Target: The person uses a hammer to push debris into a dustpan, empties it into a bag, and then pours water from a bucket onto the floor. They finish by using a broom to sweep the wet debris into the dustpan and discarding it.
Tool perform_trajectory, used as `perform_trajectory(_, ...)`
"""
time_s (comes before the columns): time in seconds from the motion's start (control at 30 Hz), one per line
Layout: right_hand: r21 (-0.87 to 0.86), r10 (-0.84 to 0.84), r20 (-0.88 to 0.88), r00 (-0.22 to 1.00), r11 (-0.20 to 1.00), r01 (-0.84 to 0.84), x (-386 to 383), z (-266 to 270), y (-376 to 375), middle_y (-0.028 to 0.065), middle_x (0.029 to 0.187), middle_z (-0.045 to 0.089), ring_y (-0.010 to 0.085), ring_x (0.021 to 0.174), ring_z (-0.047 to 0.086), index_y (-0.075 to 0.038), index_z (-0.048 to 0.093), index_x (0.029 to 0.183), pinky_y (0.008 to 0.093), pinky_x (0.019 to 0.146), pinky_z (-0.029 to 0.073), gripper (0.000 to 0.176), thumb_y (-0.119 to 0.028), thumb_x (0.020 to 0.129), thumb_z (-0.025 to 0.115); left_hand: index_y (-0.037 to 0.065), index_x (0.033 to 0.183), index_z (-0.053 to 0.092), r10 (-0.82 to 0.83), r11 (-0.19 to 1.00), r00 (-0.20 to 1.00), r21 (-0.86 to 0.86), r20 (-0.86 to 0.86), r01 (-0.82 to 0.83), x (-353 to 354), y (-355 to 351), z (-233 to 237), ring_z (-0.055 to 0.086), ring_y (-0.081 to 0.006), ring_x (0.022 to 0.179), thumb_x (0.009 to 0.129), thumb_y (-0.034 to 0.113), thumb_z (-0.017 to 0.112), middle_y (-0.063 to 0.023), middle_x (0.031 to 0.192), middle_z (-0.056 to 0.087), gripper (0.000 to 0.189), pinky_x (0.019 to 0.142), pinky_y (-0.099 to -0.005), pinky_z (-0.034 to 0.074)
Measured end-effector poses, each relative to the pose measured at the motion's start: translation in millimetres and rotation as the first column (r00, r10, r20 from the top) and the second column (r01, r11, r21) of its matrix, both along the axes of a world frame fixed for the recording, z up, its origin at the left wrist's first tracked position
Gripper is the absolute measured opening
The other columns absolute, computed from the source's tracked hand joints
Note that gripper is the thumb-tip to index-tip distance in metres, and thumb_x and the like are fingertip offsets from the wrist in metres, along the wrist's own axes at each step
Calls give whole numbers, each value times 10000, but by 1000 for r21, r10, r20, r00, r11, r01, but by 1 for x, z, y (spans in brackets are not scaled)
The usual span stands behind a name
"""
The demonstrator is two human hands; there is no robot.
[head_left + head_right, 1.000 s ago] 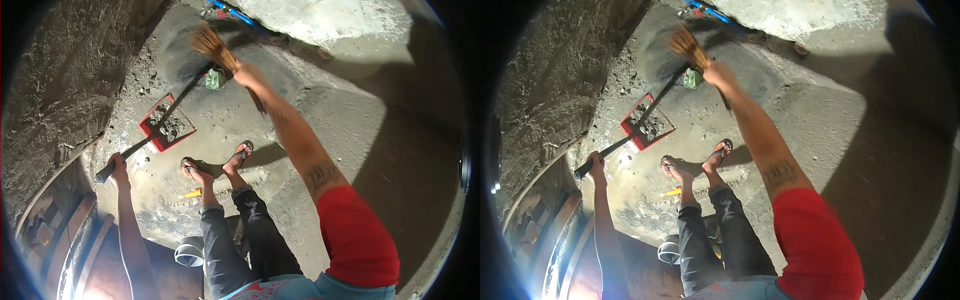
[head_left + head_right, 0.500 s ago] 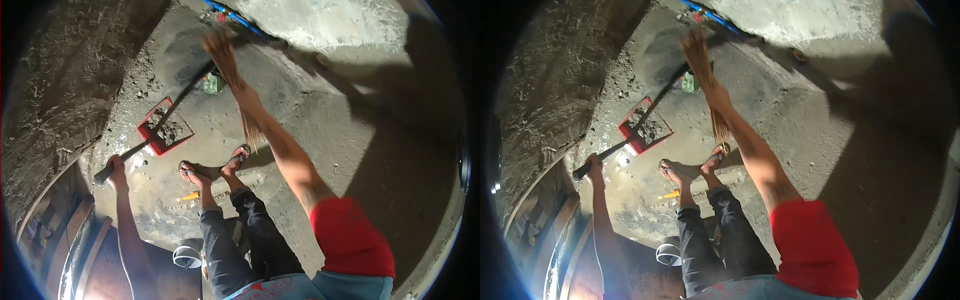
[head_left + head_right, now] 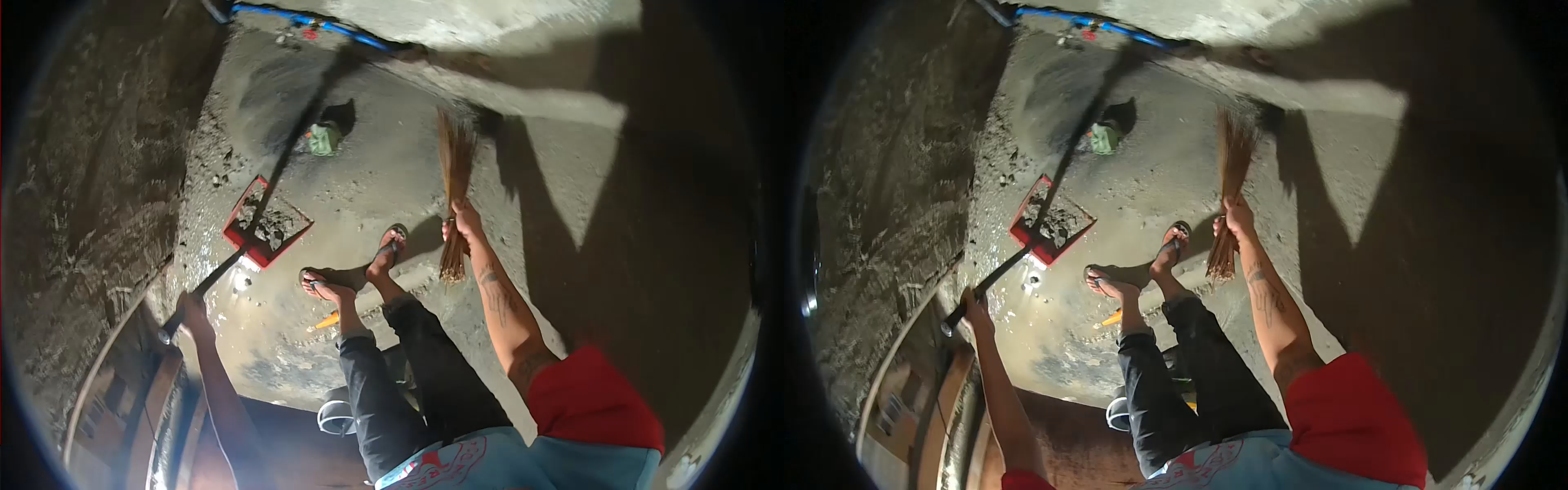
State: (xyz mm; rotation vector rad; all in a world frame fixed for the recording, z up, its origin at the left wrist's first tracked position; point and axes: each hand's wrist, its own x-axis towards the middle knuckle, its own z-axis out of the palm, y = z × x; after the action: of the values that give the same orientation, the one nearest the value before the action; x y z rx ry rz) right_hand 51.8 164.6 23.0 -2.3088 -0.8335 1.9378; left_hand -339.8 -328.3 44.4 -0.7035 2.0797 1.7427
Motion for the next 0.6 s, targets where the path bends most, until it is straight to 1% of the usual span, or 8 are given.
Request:
perform_trajectory(0.03,6,47,-26,999,999,-47,-1,17,-4,81,602,507,191,432,511,-190,396,1193,350,393,459,317,-378,940,426,23,1142,524,-10,999,1000,-42,-15,9,1,-19,-5,525,-152,947,873,168,595,-73,1009,550,314,804,-280,479)
perform_trajectory(0.07,12,34,-58,998,999,-34,-3,31,-7,83,598,515,196,420,516,-157,409,1131,354,382,463,291,-370,935,440,-3,1172,504,-680,548,731,-619,62,563,11,-47,-6,518,-191,1013,868,147,597,-108,1083,528,352,874,-310,458)
perform_trajectory(0.2,0,6,-321,947,1000,-6,-3,59,-37,74,661,540,174,462,541,-151,408,1100,336,406,476,346,-444,918,439,140,1382,223,-96,993,951,-43,294,114,74,-46,-1,339,-315,1237,820,337,603,-159,1369,275,707,993,-430,355)
perform_trajectory(0.27,15,-71,-405,912,996,84,-19,86,-61,69,715,550,163,475,547,-123,438,1080,299,406,473,340,-426,925,430,162,1418,144,259,918,659,32,706,-395,107,-12,2,400,-331,1223,893,300,510,-155,1407,259,655,945,-492,408)
perform_trajectory(0.3,-9,-140,-460,877,988,153,-26,95,-75,66,729,552,162,478,550,-115,453,1081,287,408,472,339,-417,930,423,164,1389,205,-341,933,780,287,524,215,155,26,15,425,-320,1206,917,275,459,-129,1386,322,548,960,-510,387)
perform_trajectory(0.4,-101,-201,-434,878,979,175,-48,120,-110,36,795,547,143,471,541,-62,467,1022,263,418,452,284,-326,963,377,118,1342,292,-807,548,445,772,388,321,212,200,51,443,-293,1171,941,347,400,-122,1273,460,474,896,-458,427)
perform_trajectory(0.43,-29,-156,-433,888,987,159,-42,93,-127,41,804,542,123,552,531,-45,491,1048,247,508,444,325,-337,964,376,88,1285,358,-733,626,375,778,568,46,222,245,44,513,-286,1079,914,307,489,-145,1211,504,450,858,-422,469)
perform_trajectory(0.6,611,209,123,970,755,-240,21,107,-136,118,926,487,191,844,512,-25,498,1246,318,758,419,427,-320,962,376,53,1060,438,-604,796,575,450,552,404,194,335,52,560,-198,606,800,56,570,-68,782,492,292,563,-310,544)
